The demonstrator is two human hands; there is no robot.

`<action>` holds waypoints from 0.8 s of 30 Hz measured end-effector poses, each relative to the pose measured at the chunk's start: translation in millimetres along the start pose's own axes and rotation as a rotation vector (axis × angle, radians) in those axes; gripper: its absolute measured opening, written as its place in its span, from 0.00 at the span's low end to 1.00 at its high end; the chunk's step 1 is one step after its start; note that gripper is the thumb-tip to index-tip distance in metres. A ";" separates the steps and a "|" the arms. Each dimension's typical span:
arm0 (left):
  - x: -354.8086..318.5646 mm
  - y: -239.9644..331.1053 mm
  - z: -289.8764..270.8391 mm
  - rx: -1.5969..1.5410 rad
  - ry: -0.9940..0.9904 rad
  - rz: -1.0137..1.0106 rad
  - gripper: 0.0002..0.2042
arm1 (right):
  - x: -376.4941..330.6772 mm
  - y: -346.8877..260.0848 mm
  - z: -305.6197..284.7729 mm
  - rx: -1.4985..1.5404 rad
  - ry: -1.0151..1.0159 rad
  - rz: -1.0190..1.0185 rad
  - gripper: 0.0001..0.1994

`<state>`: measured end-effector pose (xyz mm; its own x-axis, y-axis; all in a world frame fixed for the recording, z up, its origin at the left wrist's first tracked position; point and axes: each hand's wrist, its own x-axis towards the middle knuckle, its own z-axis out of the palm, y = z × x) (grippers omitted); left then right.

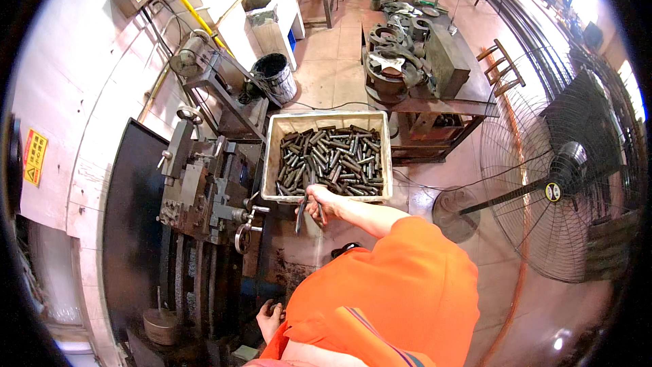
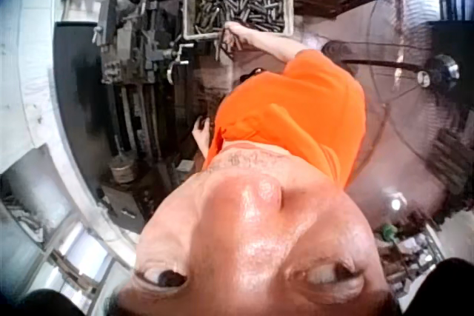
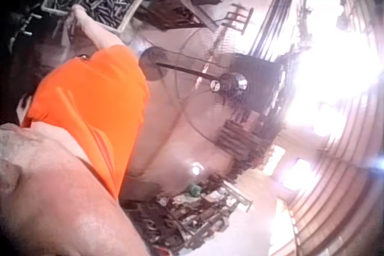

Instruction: The person repeatedly picks up cylindrical metal rods from a blue bin and places them into a rotating lathe machine. They use a handheld tool to work on the spinning metal part, then remove the finished piece and place it into a white bin before repeating the process.

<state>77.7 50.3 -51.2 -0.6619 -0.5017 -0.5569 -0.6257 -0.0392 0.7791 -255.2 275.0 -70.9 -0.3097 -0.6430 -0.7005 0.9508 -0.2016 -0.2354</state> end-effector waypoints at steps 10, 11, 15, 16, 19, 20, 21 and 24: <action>-53.5 -24.3 -17.4 0.064 0.198 0.181 0.15 | 17.8 125.6 13.7 -0.204 -0.036 0.402 0.17; -71.6 -20.7 -22.9 0.157 0.238 0.097 0.16 | 19.4 135.1 16.5 -0.247 -0.067 0.415 0.15; -144.7 -62.4 -53.4 0.151 0.545 -0.022 0.25 | 28.8 158.5 20.4 -0.199 -0.219 0.581 0.12; -162.6 -84.5 -59.9 0.085 0.636 0.131 0.23 | 28.9 167.1 25.0 -0.385 -0.055 0.491 0.16; -220.8 -156.5 -83.3 0.201 0.889 -0.093 0.19 | -0.4 196.5 71.5 -0.399 -0.130 0.577 0.20; -239.4 -151.7 -94.3 0.129 0.934 -0.207 0.20 | 15.4 199.4 59.9 -0.415 -0.187 0.599 0.21; -267.4 -168.0 -98.4 0.039 0.965 -0.349 0.21 | 10.3 210.1 61.2 -0.499 -0.153 0.589 0.22; -319.4 -255.6 -85.7 -0.231 1.195 -0.471 0.23 | 17.3 231.0 70.8 -0.601 -0.146 0.655 0.24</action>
<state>484.4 146.4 -47.8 0.4489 -0.8477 -0.2826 -0.5315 -0.5076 0.6781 -40.2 164.9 -89.6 0.3356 -0.5892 -0.7350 0.7581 0.6321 -0.1605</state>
